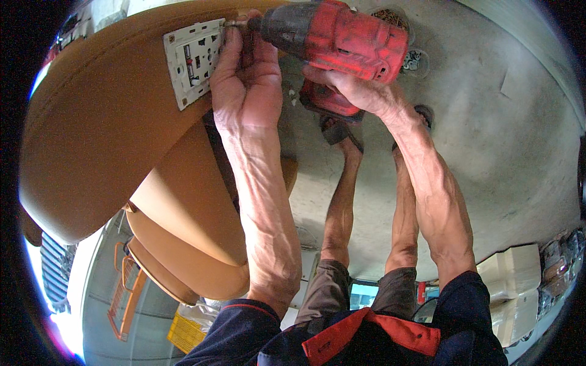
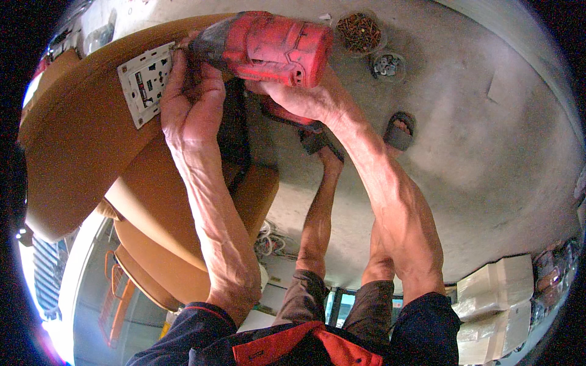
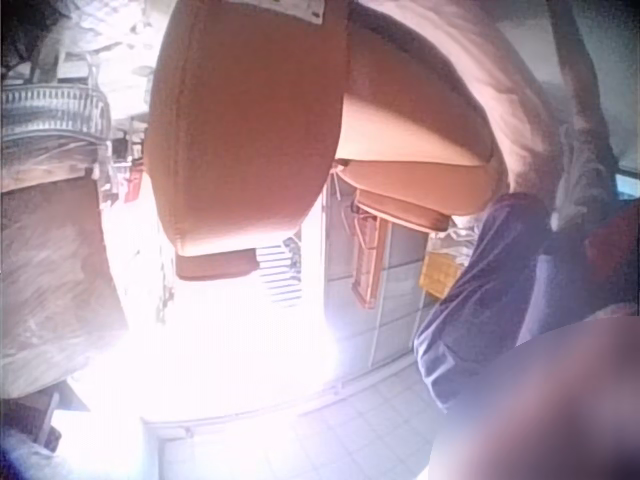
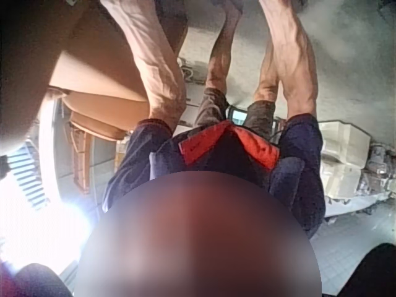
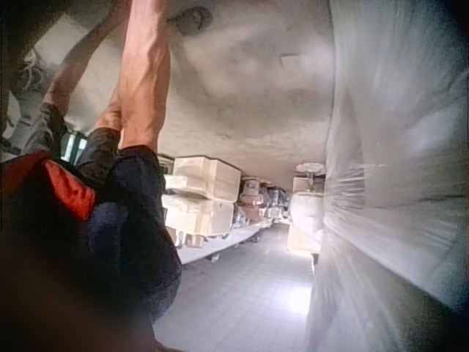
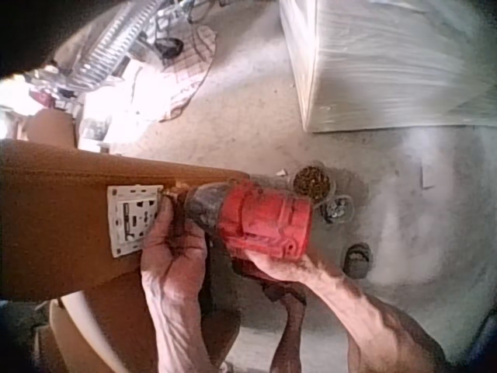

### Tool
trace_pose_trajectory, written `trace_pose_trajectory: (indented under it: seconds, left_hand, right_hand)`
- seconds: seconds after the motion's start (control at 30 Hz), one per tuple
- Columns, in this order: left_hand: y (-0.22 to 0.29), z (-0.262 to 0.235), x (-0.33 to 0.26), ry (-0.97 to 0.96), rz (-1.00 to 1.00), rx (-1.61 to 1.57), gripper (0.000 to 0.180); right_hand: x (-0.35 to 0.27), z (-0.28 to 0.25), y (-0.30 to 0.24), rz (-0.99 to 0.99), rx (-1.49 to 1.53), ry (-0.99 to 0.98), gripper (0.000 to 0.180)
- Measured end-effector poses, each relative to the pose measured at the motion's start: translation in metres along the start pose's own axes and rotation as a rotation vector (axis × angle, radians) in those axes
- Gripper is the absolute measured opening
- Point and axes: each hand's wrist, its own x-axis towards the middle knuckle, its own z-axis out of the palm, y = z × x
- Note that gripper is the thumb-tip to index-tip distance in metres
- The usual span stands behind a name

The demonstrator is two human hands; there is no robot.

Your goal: The person installs a white electrical outlet plate onto the side of a tan recliner using a red cordless drill and screws. After securing the plate, the person cuts a small slit in the upholstery with a utility knife and threads a black power cord through the opening.

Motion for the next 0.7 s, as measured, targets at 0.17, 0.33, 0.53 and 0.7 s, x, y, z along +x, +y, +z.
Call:
trace_pose_trajectory:
  seconds: [0.17, 0.33, 0.53, 0.7]
  left_hand:
    - [0.001, -0.008, 0.004, -0.071, -0.040, -0.116, 0.023]
    - [0.002, -0.001, 0.000, -0.060, -0.017, -0.078, 0.024]
    - [-0.001, -0.017, -0.015, -0.042, 0.113, 0.027, 0.036]
    - [-0.015, -0.044, -0.052, 0.124, 0.139, -0.008, 0.042]
  right_hand:
    - [0.001, 0.000, 0.002, 0.008, 0.045, -0.050, 0.032]
    - [0.006, -0.004, -0.006, -0.051, -0.022, -0.061, 0.031]
    - [0.010, -0.003, -0.004, -0.097, -0.043, -0.035, 0.030]
    - [0.015, -0.004, -0.003, -0.128, -0.014, -0.027, 0.030]
